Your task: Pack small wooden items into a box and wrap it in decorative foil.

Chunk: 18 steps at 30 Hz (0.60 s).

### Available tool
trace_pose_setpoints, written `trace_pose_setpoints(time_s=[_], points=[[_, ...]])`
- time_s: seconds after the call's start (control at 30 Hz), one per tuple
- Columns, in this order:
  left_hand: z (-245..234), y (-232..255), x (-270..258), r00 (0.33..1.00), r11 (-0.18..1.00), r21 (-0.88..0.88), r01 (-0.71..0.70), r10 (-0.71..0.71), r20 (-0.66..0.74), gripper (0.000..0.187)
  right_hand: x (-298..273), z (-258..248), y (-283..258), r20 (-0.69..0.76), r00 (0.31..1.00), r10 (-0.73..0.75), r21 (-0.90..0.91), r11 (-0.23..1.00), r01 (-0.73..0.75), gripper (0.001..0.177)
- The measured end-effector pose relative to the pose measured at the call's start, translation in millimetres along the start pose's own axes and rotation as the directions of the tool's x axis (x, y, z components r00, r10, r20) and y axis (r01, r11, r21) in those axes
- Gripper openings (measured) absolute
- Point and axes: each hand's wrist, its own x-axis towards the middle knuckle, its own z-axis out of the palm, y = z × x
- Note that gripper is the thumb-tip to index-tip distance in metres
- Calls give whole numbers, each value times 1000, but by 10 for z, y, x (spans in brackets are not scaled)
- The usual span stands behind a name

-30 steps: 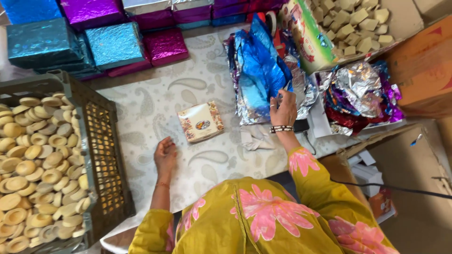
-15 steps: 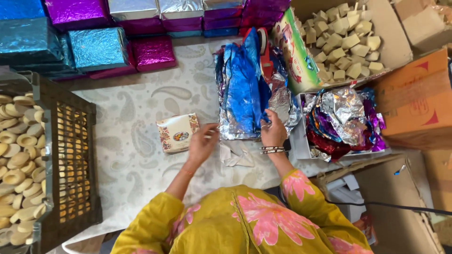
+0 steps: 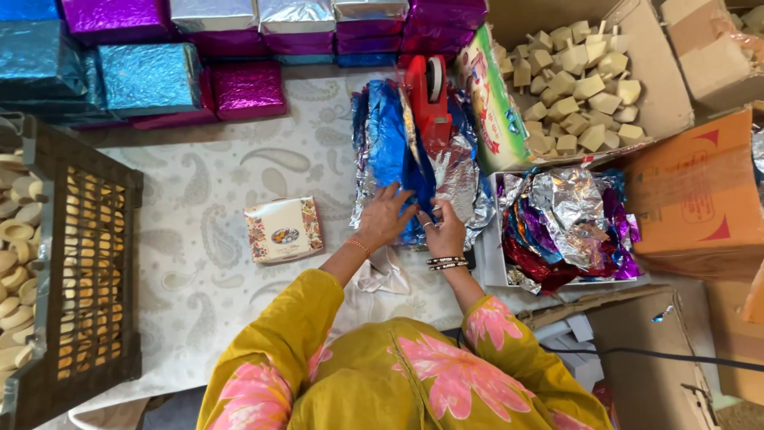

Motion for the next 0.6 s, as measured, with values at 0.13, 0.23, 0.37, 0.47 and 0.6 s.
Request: trace_pose_setpoints(time_s=[0.13, 0.23, 0.37, 0.47, 0.6], points=[[70, -103, -77, 997, 993, 85, 81, -82, 8, 42, 61, -3, 279, 29, 997, 68, 86, 994, -70, 20], [62, -196, -156, 973, 948, 245, 202, -224, 64, 41, 112, -61, 325, 53, 980, 193, 223, 954, -200, 20], [142, -442, -240, 965, 932, 279, 229, -255, 58, 45, 168, -161, 295, -181, 983, -38, 136, 989, 63, 16], [-148, -200, -217, 942, 914, 303, 271, -316, 112, 41, 129, -213, 81, -187, 981, -49, 106, 992, 69, 14], [-511, 189, -130, 984, 954, 249, 169, -178, 15, 44, 33, -163, -123, -206, 916, -345, -98, 938, 331, 12]])
